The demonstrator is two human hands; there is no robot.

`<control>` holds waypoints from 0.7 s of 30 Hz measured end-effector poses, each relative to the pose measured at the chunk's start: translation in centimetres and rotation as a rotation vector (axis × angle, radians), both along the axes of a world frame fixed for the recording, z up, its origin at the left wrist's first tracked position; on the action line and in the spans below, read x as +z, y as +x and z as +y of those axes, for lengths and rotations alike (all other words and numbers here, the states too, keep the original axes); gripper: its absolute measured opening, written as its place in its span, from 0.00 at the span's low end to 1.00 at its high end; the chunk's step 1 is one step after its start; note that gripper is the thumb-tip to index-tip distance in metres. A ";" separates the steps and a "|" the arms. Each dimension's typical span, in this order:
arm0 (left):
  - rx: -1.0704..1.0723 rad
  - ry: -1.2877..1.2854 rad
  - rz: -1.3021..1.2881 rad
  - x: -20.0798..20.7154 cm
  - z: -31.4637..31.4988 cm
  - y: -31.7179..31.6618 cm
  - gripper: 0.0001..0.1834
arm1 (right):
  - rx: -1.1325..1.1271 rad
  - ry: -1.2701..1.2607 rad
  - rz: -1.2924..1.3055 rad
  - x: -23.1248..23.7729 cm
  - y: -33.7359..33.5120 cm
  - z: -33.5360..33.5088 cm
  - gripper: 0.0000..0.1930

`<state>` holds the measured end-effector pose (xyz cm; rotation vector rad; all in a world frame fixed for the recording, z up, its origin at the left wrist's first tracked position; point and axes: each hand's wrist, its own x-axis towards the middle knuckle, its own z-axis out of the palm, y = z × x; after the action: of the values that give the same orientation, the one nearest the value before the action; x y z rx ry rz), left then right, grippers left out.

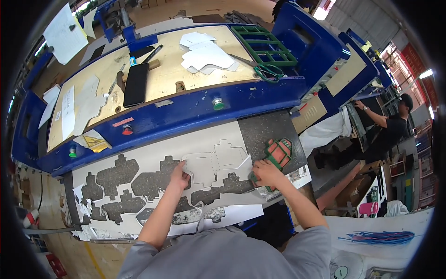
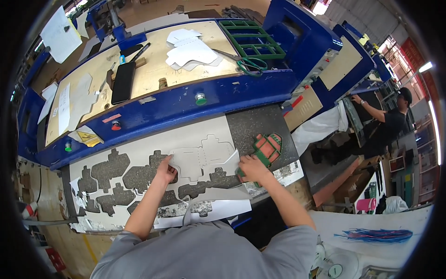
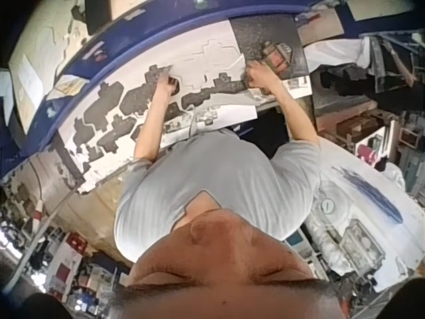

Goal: The person is using a die cutting machine to cut components for shoes from a large sheet of material according to a technical specification sheet.

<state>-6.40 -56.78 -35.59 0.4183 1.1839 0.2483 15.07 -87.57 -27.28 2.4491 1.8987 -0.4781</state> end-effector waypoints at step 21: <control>-0.124 0.831 0.005 4.5 0.0 -10.3 0.19 | -0.865 1.417 0.860 8.2 -3.2 10.2 0.12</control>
<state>-16.75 -56.78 -31.04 1.2116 1.0139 0.6332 11.83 -77.41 -19.12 4.7002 1.2070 -0.0844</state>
